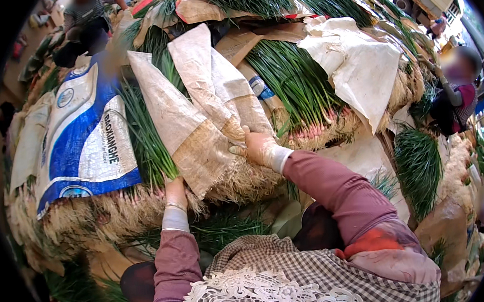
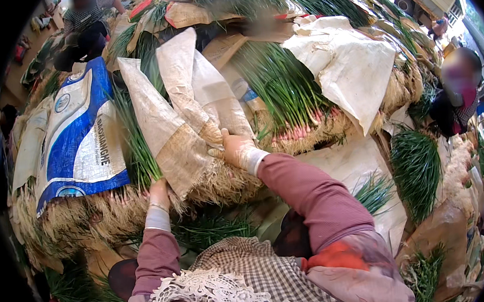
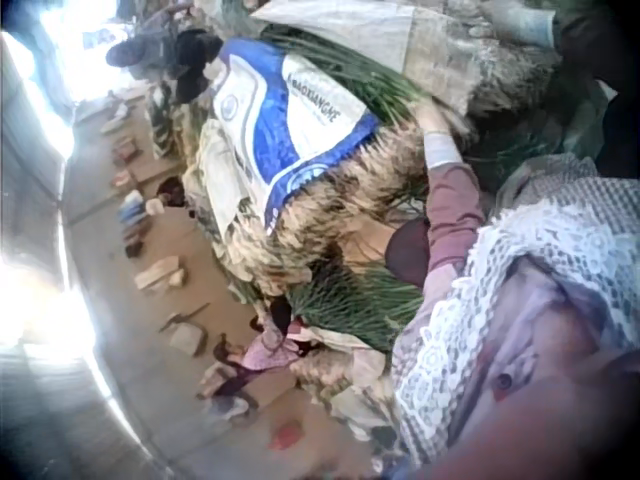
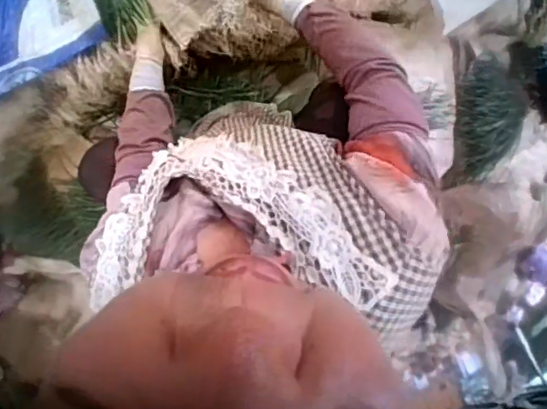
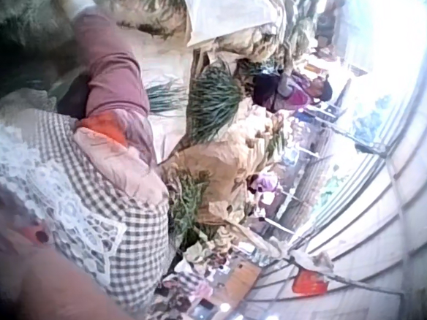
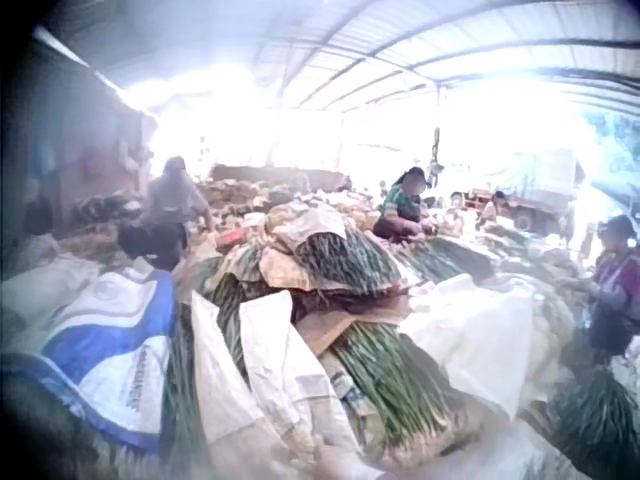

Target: The person bundles green onions by hand, picking individual stalks from a large pile and grouping them into a bunch.

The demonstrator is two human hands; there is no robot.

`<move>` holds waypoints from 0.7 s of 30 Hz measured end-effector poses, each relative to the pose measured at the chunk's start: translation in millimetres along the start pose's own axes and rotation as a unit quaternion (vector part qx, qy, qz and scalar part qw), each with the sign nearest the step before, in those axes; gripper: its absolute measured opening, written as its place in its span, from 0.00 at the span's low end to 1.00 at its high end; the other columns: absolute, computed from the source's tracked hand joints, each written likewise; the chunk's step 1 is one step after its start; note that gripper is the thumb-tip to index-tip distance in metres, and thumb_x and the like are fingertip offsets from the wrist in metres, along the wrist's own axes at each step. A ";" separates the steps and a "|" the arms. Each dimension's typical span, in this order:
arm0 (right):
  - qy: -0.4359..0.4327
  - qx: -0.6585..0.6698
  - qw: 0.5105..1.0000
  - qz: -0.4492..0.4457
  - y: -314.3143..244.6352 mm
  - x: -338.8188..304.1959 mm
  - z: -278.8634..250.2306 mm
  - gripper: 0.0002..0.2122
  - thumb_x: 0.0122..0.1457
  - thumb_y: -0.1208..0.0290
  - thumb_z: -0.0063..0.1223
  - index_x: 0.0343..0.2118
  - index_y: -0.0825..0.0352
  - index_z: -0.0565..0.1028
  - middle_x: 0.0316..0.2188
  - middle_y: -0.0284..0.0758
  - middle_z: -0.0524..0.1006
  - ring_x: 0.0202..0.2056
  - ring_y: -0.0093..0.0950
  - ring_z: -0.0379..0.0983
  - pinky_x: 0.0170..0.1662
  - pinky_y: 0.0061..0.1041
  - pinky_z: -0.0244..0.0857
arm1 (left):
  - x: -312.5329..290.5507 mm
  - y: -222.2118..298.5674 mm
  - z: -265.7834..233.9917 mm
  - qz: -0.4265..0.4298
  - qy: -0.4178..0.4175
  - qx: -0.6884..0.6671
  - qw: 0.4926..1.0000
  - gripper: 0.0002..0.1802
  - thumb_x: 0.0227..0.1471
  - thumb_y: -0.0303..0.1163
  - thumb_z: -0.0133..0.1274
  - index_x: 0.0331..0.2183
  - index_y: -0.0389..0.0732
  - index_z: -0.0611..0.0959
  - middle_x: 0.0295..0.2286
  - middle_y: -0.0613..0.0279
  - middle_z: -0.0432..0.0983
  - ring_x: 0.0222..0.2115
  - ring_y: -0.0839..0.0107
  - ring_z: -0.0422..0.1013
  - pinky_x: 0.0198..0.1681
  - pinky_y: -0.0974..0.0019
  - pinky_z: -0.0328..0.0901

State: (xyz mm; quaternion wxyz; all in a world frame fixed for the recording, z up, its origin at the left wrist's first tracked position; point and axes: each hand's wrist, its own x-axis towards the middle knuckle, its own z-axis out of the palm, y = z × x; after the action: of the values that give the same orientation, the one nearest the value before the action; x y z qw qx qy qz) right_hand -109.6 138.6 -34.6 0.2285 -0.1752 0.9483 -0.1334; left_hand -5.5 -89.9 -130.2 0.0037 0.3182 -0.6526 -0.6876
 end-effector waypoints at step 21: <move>-0.010 0.126 0.990 -0.070 -141.8 -2.1 -15.7 0.19 0.50 0.65 0.44 0.42 0.70 0.62 0.34 0.43 0.69 0.36 0.29 0.66 0.41 0.24 0.61 | -214.8 170.4 -93.5 0.383 -0.261 -0.289 0.838 0.11 0.48 0.32 0.43 0.18 0.39 0.67 0.11 0.60 0.67 0.09 0.75 0.66 0.10 0.77 0.65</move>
State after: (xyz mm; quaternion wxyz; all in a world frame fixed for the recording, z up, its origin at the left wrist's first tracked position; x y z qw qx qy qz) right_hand -76.9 14.1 27.0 0.2484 -0.2125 0.9070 -0.2656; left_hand 137.2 -108.5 121.2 0.1885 -0.1639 -0.4707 -0.8462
